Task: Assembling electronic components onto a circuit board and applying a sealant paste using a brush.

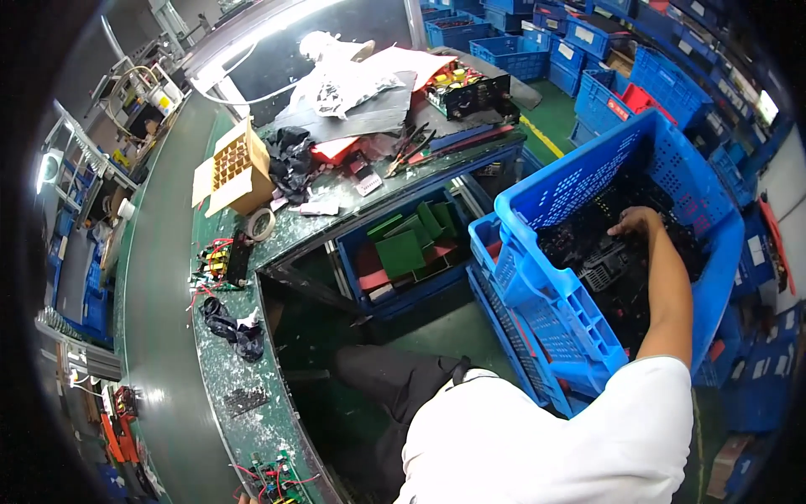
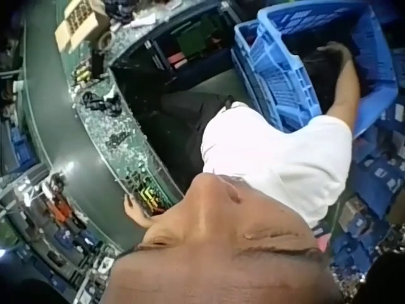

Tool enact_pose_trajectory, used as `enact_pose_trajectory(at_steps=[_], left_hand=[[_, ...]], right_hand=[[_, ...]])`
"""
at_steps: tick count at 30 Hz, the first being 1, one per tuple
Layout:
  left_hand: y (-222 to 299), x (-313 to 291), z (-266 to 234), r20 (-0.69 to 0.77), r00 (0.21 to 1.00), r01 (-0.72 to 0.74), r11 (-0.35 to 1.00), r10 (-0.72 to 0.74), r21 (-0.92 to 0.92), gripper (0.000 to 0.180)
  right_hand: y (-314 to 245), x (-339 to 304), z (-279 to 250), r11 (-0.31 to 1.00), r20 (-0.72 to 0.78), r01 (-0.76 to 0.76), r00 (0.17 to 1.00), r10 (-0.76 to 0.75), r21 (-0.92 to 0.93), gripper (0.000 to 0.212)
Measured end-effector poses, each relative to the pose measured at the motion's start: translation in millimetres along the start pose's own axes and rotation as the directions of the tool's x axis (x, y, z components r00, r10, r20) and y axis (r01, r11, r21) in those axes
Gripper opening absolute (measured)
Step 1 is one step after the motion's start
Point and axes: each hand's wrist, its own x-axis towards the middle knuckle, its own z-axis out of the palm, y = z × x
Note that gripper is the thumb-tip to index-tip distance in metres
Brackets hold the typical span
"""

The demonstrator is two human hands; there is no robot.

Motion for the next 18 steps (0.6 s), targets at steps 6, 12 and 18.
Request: enact_pose_trajectory(at_steps=[6,12,18], left_hand=[[-47.0,15.8,6.3,0.106,0.970,0.228,0.971,-0.220,-0.069,0.043],[-17.6,20.6,19.6,0.113,0.994,0.015,0.996,-0.005,-0.084,0.046],[27.8,-19.5,-12.8,0.006,0.999,-0.047,0.992,0.047,0.113,0.045]], right_hand=[[13.2,30.1,14.0,0.998,0.075,0.042,0.996,-0.038,-0.054,0.051],[144.5,148.2,-15.3,0.914,-0.052,-0.278,0.951,0.306,0.296,0.023],[42.2,128.8,50.3,0.990,0.016,-0.097,0.995,0.096,0.102,0.007]])
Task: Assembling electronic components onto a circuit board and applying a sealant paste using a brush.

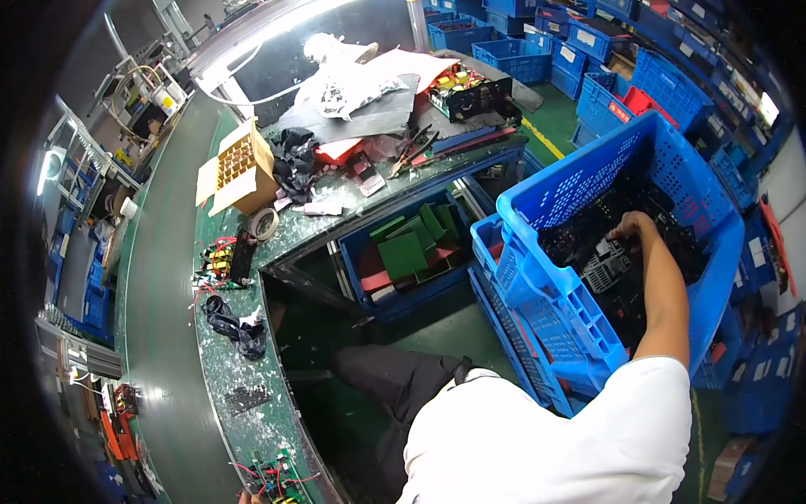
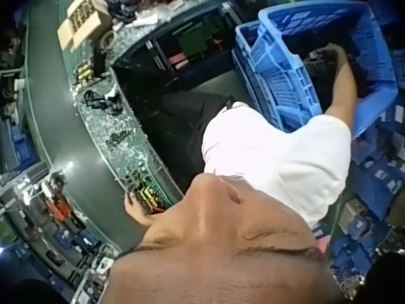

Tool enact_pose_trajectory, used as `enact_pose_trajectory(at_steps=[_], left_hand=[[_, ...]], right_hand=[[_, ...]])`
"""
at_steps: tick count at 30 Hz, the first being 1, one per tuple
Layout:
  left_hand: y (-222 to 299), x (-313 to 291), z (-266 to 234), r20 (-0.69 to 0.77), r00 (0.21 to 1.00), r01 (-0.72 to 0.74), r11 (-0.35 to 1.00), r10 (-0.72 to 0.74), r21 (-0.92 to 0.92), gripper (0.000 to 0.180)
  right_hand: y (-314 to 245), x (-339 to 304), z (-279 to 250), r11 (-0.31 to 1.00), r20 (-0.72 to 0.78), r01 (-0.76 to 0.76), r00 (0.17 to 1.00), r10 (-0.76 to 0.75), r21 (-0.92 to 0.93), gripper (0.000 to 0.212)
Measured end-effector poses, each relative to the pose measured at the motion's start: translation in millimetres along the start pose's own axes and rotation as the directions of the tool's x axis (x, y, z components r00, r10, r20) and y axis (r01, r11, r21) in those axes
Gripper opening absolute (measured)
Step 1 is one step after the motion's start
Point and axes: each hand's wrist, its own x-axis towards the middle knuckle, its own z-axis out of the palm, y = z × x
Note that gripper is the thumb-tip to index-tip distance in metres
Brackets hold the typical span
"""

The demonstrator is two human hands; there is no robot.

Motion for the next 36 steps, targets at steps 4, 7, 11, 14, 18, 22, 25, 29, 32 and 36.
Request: enact_pose_trajectory(at_steps=[4,7,11,14,18,22,25,29,32,36], left_hand=[[-14.3,39.4,38.1,0.086,0.996,0.048,0.986,-0.034,-0.160,0.044],[-14.2,12.8,20.8,0.045,0.984,0.180,0.965,-0.175,-0.190,0.040],[-47.3,28.5,38.4,-0.030,1.000,0.001,0.962,-0.009,-0.274,0.033],[-35.6,46.1,52.9,-0.014,1.000,-0.001,0.974,-0.002,-0.228,0.038],[-22.7,20.1,35.2,-0.029,0.995,0.084,0.977,-0.091,-0.196,0.039],[-19.9,20.2,41.6,-0.019,1.000,-0.020,0.987,0.017,-0.159,0.039],[-6.0,22.8,44.2,0.011,0.996,-0.084,0.987,0.087,-0.139,0.039],[-0.4,17.0,24.2,0.050,0.987,-0.148,0.987,0.151,-0.057,0.042],[26.5,-2.3,-8.1,-0.066,0.979,-0.191,0.980,0.195,0.063,0.035],[-0.3,17.9,1.1,-0.182,0.958,-0.215,0.975,0.222,0.059,0.038]], right_hand=[[51.3,-49.4,-67.0,0.990,-0.063,0.114,0.991,-0.120,-0.083,0.029],[-29.3,-58.0,-35.2,0.914,-0.042,0.128,0.987,-0.155,-0.386,0.024],[17.4,-26.4,-28.7,0.942,-0.211,0.100,0.962,-0.174,-0.319,0.024],[-20.0,-7.1,-33.7,0.556,-0.040,0.296,0.858,-0.512,-0.777,0.015],[-77.4,-13.3,-25.3,0.742,0.003,0.341,0.909,-0.416,-0.578,0.014],[-65.6,-36.5,-44.3,0.928,0.011,0.238,0.969,-0.246,-0.288,0.013],[-29.3,-58.7,-56.1,0.995,0.045,0.102,0.994,-0.102,-0.006,0.013],[53.2,-79.7,-79.5,0.913,0.127,-0.089,0.991,0.041,0.398,0.013],[-4.4,-116.4,-78.7,0.934,0.083,-0.055,0.996,0.027,0.354,0.011],[31.7,-149.4,-226.5,0.982,0.015,0.058,0.998,-0.061,0.180,0.016]])
